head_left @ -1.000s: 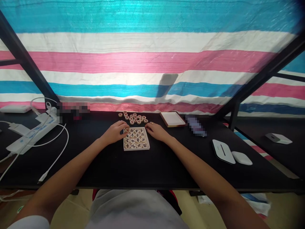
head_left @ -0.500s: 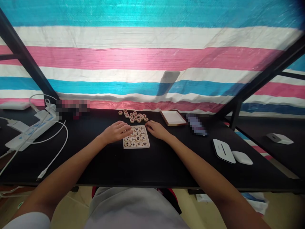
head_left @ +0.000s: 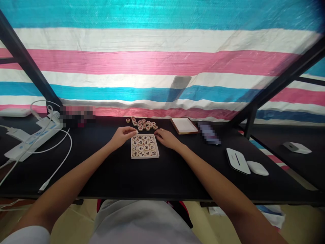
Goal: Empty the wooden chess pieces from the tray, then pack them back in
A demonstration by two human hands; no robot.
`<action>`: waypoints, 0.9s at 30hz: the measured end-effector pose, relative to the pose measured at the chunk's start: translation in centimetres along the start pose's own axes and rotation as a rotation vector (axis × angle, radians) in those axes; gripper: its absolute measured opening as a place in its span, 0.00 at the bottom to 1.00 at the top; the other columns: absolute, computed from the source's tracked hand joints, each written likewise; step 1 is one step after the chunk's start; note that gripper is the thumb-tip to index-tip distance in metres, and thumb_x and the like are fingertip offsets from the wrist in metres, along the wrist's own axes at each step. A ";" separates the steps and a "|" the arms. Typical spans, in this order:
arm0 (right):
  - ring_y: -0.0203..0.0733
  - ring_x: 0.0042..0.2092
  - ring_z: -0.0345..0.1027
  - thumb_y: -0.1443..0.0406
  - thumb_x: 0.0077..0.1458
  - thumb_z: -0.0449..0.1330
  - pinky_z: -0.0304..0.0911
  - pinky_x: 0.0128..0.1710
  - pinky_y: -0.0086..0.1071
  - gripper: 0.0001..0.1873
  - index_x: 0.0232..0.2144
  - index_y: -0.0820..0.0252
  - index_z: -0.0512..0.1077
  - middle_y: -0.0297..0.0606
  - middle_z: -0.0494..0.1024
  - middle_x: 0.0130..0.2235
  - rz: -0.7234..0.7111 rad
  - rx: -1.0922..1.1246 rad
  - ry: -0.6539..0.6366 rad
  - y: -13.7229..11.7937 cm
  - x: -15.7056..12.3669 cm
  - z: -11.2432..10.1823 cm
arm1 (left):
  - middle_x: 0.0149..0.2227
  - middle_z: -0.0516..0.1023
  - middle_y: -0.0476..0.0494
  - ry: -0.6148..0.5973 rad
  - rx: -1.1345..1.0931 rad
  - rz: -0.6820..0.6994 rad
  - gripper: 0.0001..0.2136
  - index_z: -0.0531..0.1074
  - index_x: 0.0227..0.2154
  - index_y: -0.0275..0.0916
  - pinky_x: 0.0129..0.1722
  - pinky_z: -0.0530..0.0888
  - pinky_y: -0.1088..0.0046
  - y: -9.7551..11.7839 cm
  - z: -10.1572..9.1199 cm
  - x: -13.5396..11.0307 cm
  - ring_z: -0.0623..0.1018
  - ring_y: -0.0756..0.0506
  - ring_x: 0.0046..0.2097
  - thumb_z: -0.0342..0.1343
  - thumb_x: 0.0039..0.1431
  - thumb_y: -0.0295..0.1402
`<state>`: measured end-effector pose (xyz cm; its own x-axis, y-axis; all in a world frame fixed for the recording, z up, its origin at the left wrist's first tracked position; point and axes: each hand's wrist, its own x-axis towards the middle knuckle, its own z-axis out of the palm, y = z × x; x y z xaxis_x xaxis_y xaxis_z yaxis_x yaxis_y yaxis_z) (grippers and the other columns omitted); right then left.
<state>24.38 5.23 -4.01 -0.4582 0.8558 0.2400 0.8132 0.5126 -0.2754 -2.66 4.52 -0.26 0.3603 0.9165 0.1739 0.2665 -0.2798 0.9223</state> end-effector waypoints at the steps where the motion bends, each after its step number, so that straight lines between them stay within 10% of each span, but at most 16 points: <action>1: 0.39 0.37 0.67 0.67 0.60 0.51 0.59 0.40 0.30 0.10 0.41 0.60 0.70 0.40 0.71 0.37 0.002 -0.001 -0.001 0.0 0.0 0.0 | 0.23 0.69 0.48 -0.012 -0.103 -0.055 0.17 0.76 0.34 0.34 0.21 0.60 0.78 0.0 -0.1 0.1 0.64 0.53 0.23 0.59 0.50 0.44; 10: 0.38 0.37 0.66 0.68 0.60 0.51 0.59 0.40 0.30 0.10 0.41 0.61 0.70 0.39 0.71 0.37 0.007 -0.008 -0.008 0.1 0.0 0.0 | 0.28 0.69 0.46 -0.206 -0.478 -0.391 0.16 0.72 0.29 0.33 0.15 0.42 0.81 0.4 -0.2 0.2 0.52 0.59 0.18 0.59 0.50 0.44; 27: 0.38 0.37 0.66 0.68 0.59 0.51 0.59 0.40 0.30 0.10 0.40 0.61 0.70 0.39 0.71 0.37 0.005 0.011 -0.010 -0.2 0.0 -0.3 | 0.31 0.74 0.48 -0.197 0.645 0.251 0.13 0.73 0.35 0.39 0.29 0.66 0.75 -1.0 -0.6 0.0 0.70 0.51 0.27 0.52 0.57 0.43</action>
<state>24.39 5.09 -3.70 -0.4575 0.8591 0.2294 0.8117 0.5088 -0.2868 -3.51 4.97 -0.98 0.6181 0.7510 0.2322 0.6080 -0.6440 0.4644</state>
